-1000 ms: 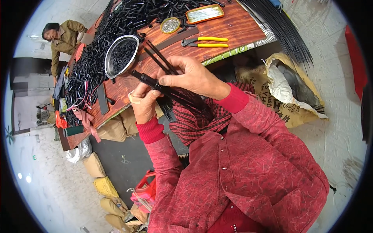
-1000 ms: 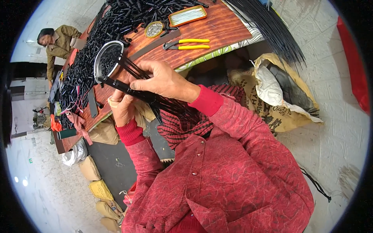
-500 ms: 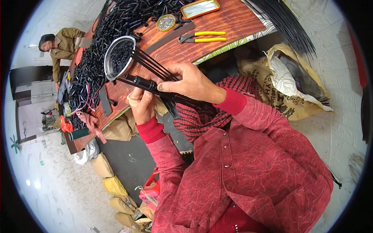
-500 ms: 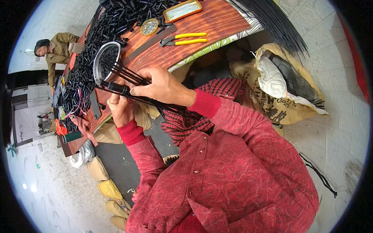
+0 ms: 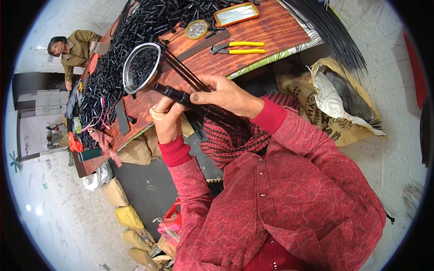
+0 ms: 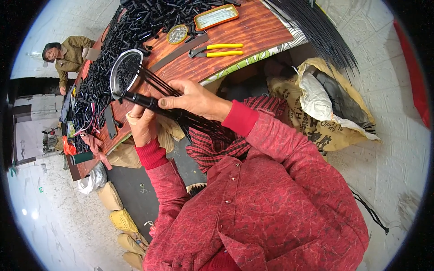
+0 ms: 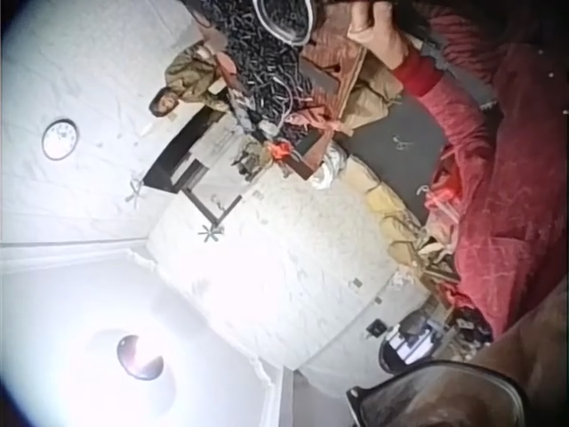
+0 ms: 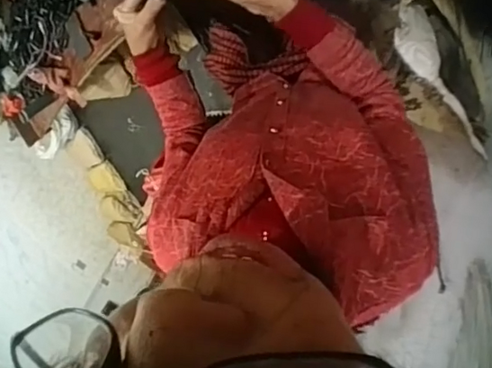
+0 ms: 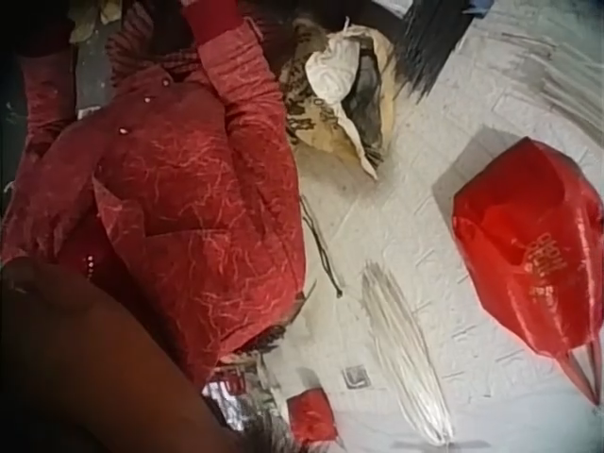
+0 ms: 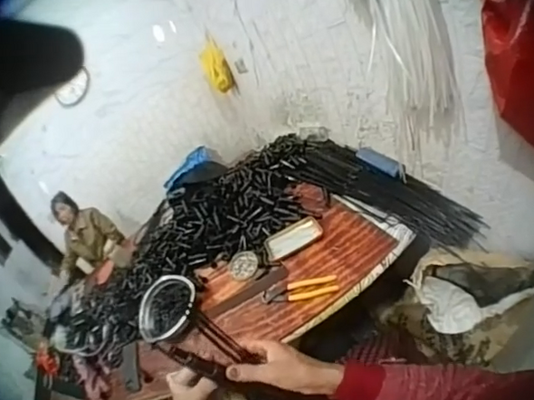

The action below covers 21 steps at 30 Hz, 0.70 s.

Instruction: Assembling and trimming black plastic components or cable bundles at a workbench.

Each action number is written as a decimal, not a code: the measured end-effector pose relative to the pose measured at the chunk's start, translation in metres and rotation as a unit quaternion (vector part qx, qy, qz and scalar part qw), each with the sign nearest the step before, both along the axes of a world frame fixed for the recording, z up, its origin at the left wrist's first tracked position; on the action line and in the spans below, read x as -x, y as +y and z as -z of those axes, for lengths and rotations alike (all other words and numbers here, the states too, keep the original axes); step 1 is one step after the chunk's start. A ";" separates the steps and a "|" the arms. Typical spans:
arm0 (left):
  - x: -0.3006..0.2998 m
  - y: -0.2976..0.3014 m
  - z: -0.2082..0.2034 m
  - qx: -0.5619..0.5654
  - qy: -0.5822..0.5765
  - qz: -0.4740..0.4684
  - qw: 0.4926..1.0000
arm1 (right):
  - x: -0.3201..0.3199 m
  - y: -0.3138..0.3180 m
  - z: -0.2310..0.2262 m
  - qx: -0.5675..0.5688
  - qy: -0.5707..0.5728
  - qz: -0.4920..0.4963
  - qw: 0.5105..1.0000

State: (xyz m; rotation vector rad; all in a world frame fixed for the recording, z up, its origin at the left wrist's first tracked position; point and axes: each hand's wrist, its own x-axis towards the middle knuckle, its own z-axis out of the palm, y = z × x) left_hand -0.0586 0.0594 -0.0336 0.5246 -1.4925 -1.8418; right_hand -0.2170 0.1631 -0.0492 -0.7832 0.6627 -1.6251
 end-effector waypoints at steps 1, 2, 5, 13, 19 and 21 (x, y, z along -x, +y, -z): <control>0.001 -0.004 -0.001 0.026 -0.015 0.004 1.000 | -0.003 -0.001 0.006 -0.008 -0.009 0.016 1.000; 0.003 -0.001 -0.002 0.027 -0.009 0.003 1.000 | -0.004 0.000 0.010 -0.015 -0.017 0.031 0.999; 0.025 0.030 -0.030 0.053 -0.055 -0.082 0.994 | -0.003 0.005 0.004 -0.011 -0.021 0.030 0.999; 0.041 0.048 -0.038 0.024 -0.016 -0.099 0.995 | 0.007 -0.012 0.018 0.028 -0.170 -0.058 0.983; 0.035 0.042 -0.035 0.019 -0.011 -0.077 0.997 | 0.009 -0.022 0.029 0.033 -0.189 -0.077 0.978; 0.035 0.041 -0.034 0.044 -0.017 -0.089 0.995 | 0.009 -0.024 0.028 0.027 -0.204 -0.092 0.974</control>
